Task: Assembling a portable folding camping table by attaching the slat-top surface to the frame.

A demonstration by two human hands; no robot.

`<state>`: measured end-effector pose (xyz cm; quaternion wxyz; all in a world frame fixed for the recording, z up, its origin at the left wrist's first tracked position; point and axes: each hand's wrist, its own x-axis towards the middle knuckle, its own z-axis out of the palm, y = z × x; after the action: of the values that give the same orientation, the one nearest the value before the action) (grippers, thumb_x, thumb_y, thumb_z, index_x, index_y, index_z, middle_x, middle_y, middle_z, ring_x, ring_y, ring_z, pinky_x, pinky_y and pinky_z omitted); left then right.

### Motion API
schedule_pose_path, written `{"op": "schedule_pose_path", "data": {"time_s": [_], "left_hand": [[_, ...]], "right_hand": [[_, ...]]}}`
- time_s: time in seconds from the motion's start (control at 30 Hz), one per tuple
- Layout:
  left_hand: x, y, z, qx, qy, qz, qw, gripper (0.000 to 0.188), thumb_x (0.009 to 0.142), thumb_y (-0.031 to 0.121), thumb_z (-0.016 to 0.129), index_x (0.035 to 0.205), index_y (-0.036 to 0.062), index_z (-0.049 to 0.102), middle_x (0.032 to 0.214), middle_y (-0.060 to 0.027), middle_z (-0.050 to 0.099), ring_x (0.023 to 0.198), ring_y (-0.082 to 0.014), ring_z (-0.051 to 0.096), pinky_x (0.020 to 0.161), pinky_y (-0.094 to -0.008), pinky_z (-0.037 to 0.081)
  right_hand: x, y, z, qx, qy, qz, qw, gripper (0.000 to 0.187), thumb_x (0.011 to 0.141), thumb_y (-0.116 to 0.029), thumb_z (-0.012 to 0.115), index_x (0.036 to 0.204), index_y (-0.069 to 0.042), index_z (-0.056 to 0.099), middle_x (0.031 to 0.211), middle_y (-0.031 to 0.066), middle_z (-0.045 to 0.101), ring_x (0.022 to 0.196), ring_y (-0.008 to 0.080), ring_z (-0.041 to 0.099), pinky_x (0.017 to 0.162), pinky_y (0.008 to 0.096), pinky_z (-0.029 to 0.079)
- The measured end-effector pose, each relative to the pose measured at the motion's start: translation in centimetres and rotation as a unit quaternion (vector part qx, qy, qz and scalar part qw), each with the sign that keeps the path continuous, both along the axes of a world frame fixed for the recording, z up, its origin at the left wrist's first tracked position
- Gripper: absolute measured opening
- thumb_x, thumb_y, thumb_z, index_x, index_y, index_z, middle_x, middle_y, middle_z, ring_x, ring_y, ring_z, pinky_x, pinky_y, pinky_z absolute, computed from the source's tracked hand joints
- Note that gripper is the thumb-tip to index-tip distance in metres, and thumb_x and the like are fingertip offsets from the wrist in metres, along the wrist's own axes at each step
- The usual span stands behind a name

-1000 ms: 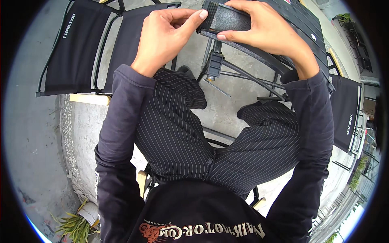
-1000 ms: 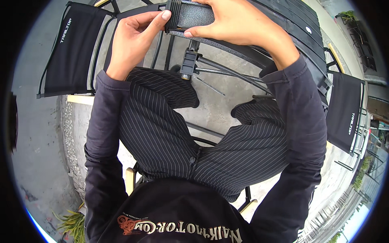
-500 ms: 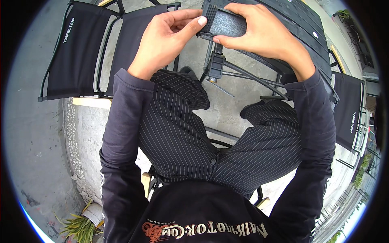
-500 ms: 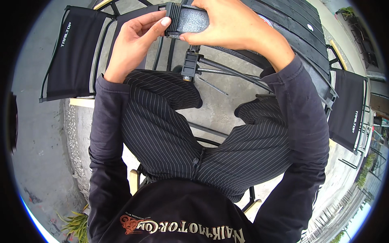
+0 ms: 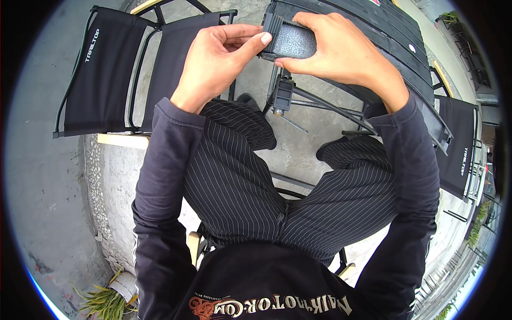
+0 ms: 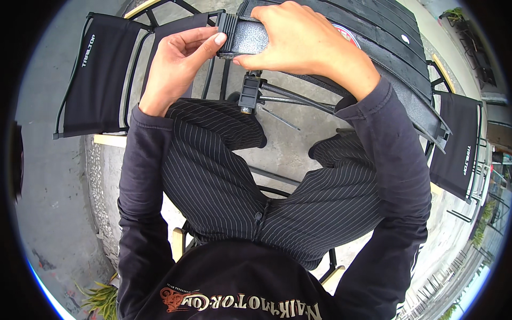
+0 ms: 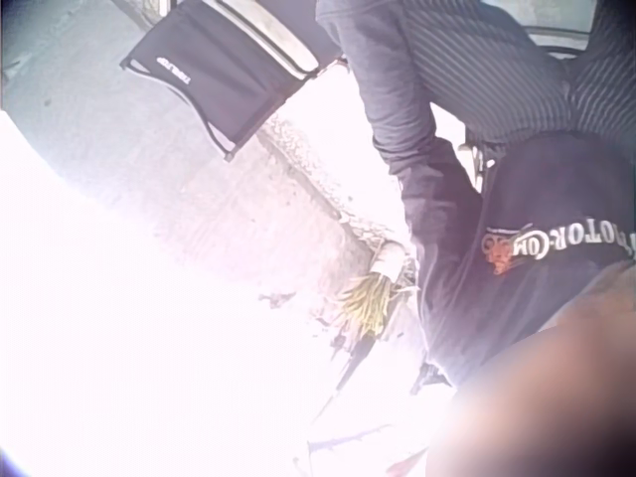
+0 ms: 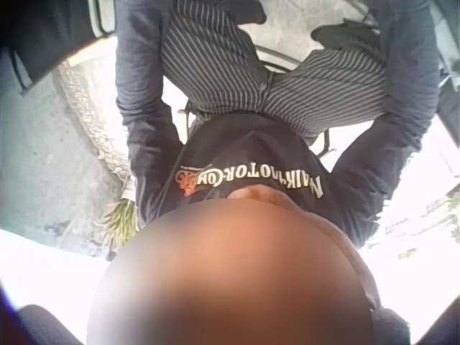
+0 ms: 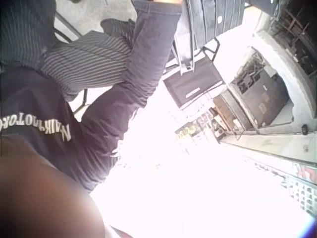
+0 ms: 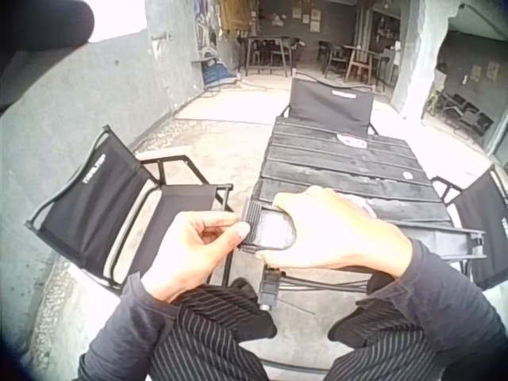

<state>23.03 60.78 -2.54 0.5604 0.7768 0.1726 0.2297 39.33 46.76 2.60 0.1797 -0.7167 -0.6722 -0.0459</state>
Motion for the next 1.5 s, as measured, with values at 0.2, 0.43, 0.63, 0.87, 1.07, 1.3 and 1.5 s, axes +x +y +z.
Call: {"op": "schedule_pose_path", "data": {"time_s": [0.2, 0.43, 0.63, 0.87, 1.07, 1.3, 1.5], "left_hand": [[-0.2, -0.7, 0.4, -0.007, 0.002, 0.009, 1.000, 0.035, 0.088, 0.022, 0.072, 0.113, -0.0021, 0.067, 0.093, -0.0052, 0.070, 0.086, -0.0063, 0.061, 0.077, -0.0199, 0.048], [-0.1, -1.2, 0.1, -0.031, -0.081, 0.007, 0.996, 0.033, 0.088, 0.021, 0.072, 0.111, -0.0015, 0.068, 0.087, -0.0069, 0.072, 0.076, -0.0058, 0.062, 0.070, -0.0207, 0.049], [1.1, -1.2, -0.4, -0.009, -0.139, 0.045, 0.989, 0.033, 0.087, 0.023, 0.073, 0.110, -0.0008, 0.069, 0.081, -0.0025, 0.071, 0.073, -0.0040, 0.060, 0.066, -0.0180, 0.046], [0.9, -1.5, 0.3, -0.061, -0.156, -0.002, 0.986, 0.031, 0.088, 0.018, 0.071, 0.112, -0.0007, 0.068, 0.093, -0.0062, 0.071, 0.082, -0.0068, 0.063, 0.074, -0.0211, 0.051], [0.7, -1.3, 0.2, -0.082, -0.159, -0.021, 0.984, 0.030, 0.089, 0.014, 0.071, 0.114, -0.0004, 0.067, 0.097, -0.0069, 0.071, 0.088, -0.0087, 0.065, 0.078, -0.0222, 0.052], [0.6, -0.8, -0.4, -0.046, -0.086, 0.018, 0.995, 0.033, 0.087, 0.017, 0.073, 0.113, -0.0021, 0.067, 0.099, -0.0089, 0.071, 0.090, -0.0102, 0.065, 0.083, -0.0236, 0.051], [0.8, -0.5, -0.8, -0.064, -0.059, 0.033, 0.996, 0.043, 0.082, 0.027, 0.078, 0.111, -0.0033, 0.068, 0.095, -0.0116, 0.072, 0.087, -0.0106, 0.065, 0.078, -0.0245, 0.052]], "right_hand": [[0.0, -0.4, 0.1, -0.030, 0.010, -0.011, 0.999, 0.061, 0.070, -0.046, 0.079, 0.101, 0.004, 0.063, 0.075, 0.0190, 0.064, 0.071, 0.0351, 0.064, 0.064, 0.0408, 0.049], [-0.2, -1.0, -0.1, 0.019, -0.067, -0.015, 0.997, 0.053, 0.072, -0.044, 0.078, 0.099, -0.003, 0.059, 0.077, 0.0157, 0.065, 0.075, 0.0365, 0.066, 0.063, 0.0444, 0.052], [-1.0, -1.3, 0.4, 0.032, -0.102, -0.032, 0.994, 0.054, 0.073, -0.044, 0.077, 0.107, -0.006, 0.060, 0.083, 0.0122, 0.066, 0.077, 0.0350, 0.065, 0.063, 0.0426, 0.050], [-0.5, -1.2, -0.4, 0.093, -0.023, -0.004, 0.995, 0.033, 0.087, -0.033, 0.067, 0.107, -0.006, 0.061, 0.087, 0.0097, 0.068, 0.074, 0.0334, 0.065, 0.060, 0.0419, 0.050], [-0.8, -0.9, -0.8, 0.147, -0.124, 0.010, 0.981, 0.019, 0.093, -0.026, 0.057, 0.094, -0.007, 0.058, 0.075, 0.0096, 0.064, 0.063, 0.0316, 0.065, 0.051, 0.0405, 0.050], [-0.2, -0.5, -2.2, 0.155, -0.153, -0.001, 0.976, 0.016, 0.092, -0.024, 0.057, 0.094, -0.008, 0.058, 0.074, 0.0081, 0.064, 0.058, 0.0287, 0.065, 0.048, 0.0393, 0.050], [0.2, -0.2, -2.9, 0.165, -0.152, -0.008, 0.974, 0.016, 0.092, -0.025, 0.058, 0.089, -0.009, 0.057, 0.068, 0.0074, 0.063, 0.056, 0.0283, 0.065, 0.046, 0.0383, 0.050]]}}
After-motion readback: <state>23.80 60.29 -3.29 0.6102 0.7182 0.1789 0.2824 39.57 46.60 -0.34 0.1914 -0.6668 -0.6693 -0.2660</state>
